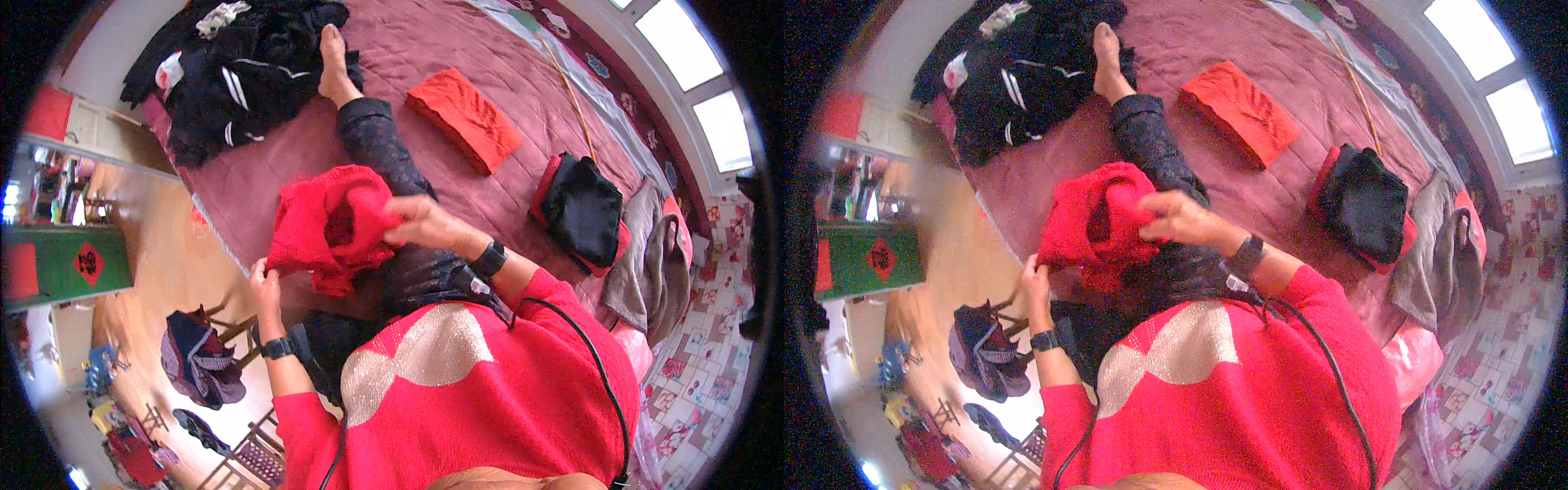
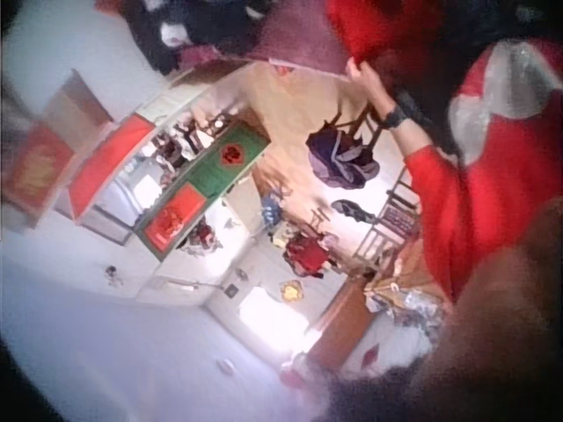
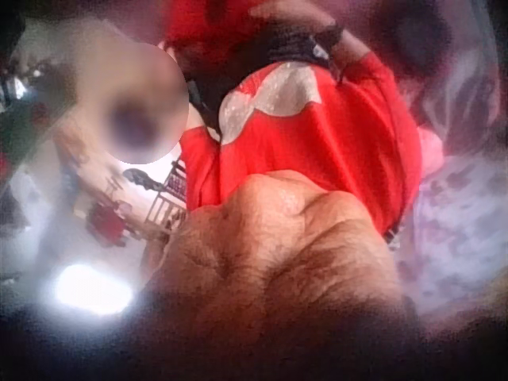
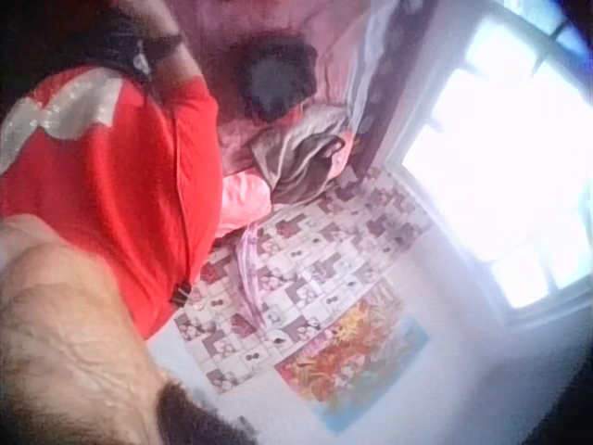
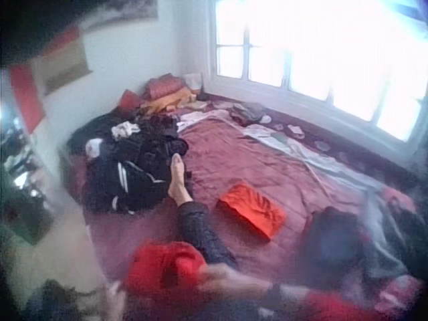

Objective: The person lies on a bed and folds a red knitted cardigan by hand. They smooth the garment, fold the sleeves inward, fold the body in half, and then fold it again into a compact rectangle.

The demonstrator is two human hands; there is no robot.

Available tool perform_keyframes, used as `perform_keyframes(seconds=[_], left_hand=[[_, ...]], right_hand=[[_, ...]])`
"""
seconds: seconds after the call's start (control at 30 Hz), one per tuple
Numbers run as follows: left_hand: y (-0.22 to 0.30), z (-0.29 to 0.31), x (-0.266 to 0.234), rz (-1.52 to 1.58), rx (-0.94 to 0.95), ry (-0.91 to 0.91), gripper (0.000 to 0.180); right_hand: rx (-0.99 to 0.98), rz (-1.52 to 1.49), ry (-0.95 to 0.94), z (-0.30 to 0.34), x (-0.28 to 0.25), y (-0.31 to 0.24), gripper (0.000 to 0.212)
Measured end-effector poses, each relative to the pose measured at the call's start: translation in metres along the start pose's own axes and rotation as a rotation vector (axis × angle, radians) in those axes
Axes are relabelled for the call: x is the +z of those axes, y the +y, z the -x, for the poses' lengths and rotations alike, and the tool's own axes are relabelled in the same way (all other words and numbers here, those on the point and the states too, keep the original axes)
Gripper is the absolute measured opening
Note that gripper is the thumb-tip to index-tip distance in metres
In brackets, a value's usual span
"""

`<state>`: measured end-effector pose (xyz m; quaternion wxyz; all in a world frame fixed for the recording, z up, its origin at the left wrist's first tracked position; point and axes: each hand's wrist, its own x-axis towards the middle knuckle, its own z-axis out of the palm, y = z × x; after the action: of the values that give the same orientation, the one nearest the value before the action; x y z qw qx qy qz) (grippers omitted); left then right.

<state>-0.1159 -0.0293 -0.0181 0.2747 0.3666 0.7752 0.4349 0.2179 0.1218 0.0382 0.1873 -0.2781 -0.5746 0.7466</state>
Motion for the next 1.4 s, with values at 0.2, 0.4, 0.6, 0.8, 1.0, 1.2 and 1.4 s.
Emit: perform_keyframes(seconds=[0.2, 0.4, 0.6, 0.8, 1.0, 1.2, 1.4], left_hand=[[-0.055, 0.017, 0.001, -0.05, -0.264, -0.135, 0.03], [-0.056, 0.021, 0.011, -0.134, -0.244, -0.145, 0.03], [-0.077, 0.018, 0.016, 0.053, -0.219, -0.206, 0.033], [-0.104, 0.024, 0.02, 0.149, -0.062, -0.191, 0.036], [-0.096, 0.023, 0.024, -0.037, -0.012, -0.084, 0.034], [-0.073, 0.023, 0.02, 0.018, 0.137, -0.071, 0.034], [-0.071, 0.029, 0.015, -0.097, -0.028, -0.03, 0.033]], right_hand=[[-0.043, 0.593, -0.19, 0.0, 0.017, 0.036, 0.021], [-0.034, 0.633, 0.154, -0.019, 0.002, 0.034, 0.032], [-0.252, 0.502, -0.241, -0.047, 0.074, 0.016, 0.055], [-0.05, 0.218, -0.707, -0.036, 0.106, 0.022, 0.038], [0.024, 0.439, -0.057, -0.043, 0.054, 0.034, 0.013], [-0.346, 0.801, 0.115, -0.073, 0.072, 0.033, 0.031], [-0.252, 1.069, -0.029, -0.098, 0.073, 0.039, 0.031]])
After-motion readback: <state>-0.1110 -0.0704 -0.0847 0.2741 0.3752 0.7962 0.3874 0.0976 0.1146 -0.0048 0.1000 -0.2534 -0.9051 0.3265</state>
